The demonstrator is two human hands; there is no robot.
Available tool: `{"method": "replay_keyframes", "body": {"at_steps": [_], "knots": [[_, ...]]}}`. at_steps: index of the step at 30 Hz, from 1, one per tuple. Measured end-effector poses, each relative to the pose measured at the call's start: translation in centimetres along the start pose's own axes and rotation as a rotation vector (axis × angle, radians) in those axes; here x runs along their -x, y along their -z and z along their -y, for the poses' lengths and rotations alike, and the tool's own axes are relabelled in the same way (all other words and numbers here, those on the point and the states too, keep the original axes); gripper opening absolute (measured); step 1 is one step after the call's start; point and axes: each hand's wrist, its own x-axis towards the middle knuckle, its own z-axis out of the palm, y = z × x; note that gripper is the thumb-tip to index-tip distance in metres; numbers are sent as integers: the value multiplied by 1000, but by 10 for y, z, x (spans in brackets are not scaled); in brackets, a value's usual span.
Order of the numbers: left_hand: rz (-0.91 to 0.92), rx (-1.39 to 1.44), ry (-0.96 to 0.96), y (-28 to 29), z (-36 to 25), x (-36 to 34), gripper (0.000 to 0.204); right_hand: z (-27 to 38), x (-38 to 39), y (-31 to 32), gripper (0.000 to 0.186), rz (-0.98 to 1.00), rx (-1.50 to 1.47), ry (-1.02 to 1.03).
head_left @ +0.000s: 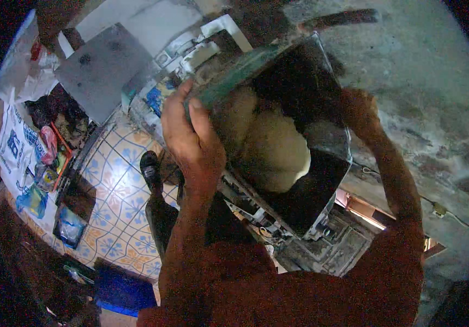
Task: The person prepares dough by rinsing hands, handling a ball of dough, placing it into a large metal mixing container, and using a scraper tool to incorporate ingredients and clean the container's edges.
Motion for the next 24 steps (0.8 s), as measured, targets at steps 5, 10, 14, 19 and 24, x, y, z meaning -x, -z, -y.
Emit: {"method": "replay_keyframes", "body": {"at_steps": [5, 10, 14, 19, 24], "knots": [[27, -21, 41, -1, -13, -1, 29, 127, 17, -61, 18, -107, 205, -179], [45, -41, 77, 14, -4, 2, 30, 146, 40, 47, 17, 96, 145, -18], [42, 105, 149, 8, -5, 2, 31, 145, 83, 53, 21, 231, 205, -254], [123, 1, 108, -11, -6, 3, 33, 137, 121, -92, 29, 222, 85, -422], [62, 16, 203, 11, -1, 4, 34, 159, 138, 96, 14, 317, 35, -388]]}}
